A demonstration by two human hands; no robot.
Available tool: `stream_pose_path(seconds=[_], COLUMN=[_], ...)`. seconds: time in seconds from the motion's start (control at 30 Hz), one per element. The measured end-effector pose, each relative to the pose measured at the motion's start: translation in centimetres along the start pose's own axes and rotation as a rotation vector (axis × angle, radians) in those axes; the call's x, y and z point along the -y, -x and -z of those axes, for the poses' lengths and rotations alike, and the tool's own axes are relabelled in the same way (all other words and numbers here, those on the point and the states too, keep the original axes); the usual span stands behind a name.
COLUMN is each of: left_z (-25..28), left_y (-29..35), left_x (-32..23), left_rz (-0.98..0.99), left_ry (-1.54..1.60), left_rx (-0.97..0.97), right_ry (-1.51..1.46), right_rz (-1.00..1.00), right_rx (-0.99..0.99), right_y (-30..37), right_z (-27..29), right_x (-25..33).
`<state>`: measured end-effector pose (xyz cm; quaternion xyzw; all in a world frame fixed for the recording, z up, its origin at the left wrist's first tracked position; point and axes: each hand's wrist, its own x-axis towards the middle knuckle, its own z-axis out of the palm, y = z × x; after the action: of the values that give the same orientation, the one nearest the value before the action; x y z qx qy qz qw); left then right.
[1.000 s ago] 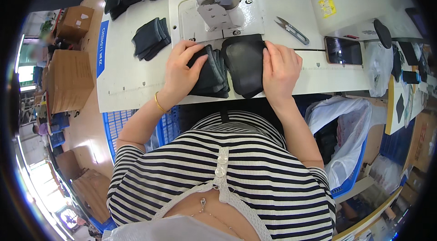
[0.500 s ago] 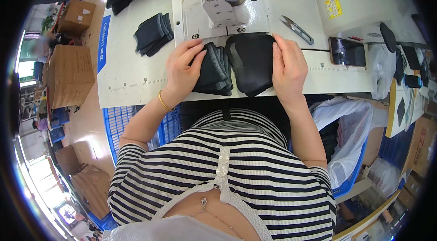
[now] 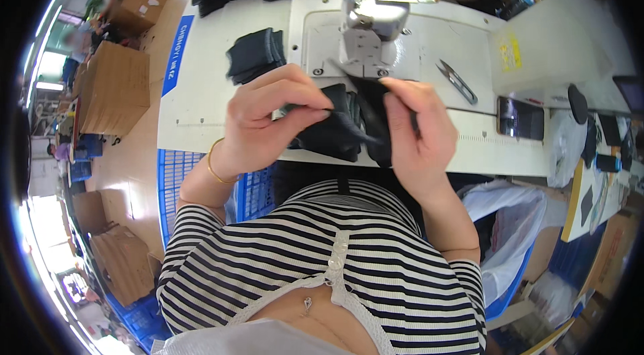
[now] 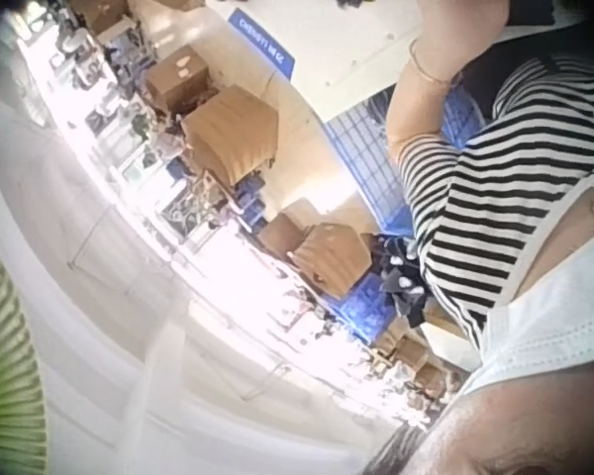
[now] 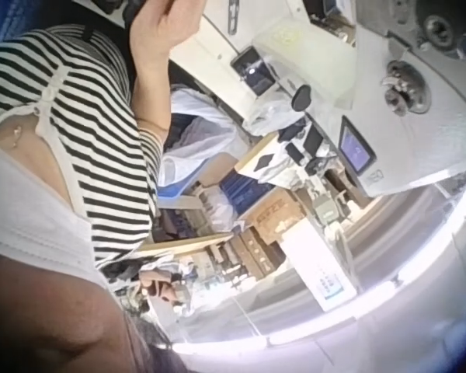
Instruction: Stitching and aligning leather panels using an industrial sewing machine to construct shoe upper components.
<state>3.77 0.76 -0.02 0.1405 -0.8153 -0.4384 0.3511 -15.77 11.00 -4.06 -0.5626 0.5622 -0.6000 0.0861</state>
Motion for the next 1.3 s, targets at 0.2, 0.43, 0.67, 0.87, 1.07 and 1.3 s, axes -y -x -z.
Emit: stream_pose_path(seconds=[0.2, 0.43, 0.67, 0.87, 1.07, 1.3], left_z=[-0.6, 0.0, 2.7, 17.1, 22.5, 23.8], left_y=[-1.5, -0.8, -2.5, -11.7, -14.5, -15.7], left_x=[0.4, 0.9, 4.2, 12.5, 14.5, 16.0], left_rz=[-0.105, 0.115, -0.026, 0.540, 0.842, 0.820], left_ry=[-0.175, 0.026, -0.162, -0.795, -0.851, -0.863], left_rx=[-0.156, -0.124, -0.185, -0.059, 0.152, 0.163], right_ry=[-0.356, -0.357, -0.343, -0.368, -0.297, -0.239], right_rz=[-0.200, -0.323, -0.384, -0.418, -0.429, -0.441], right_rx=[0.125, 0.186, 0.149, 0.183, 0.177, 0.187], right_y=[-0.1, -0.2, 0.2, 1.1, 1.5, 1.9], right_z=[-2.8, -3.3, -3.7, -3.4, -3.5, -3.5], right_x=[0.8, 1.7, 1.2, 0.7, 1.4, 2.3])
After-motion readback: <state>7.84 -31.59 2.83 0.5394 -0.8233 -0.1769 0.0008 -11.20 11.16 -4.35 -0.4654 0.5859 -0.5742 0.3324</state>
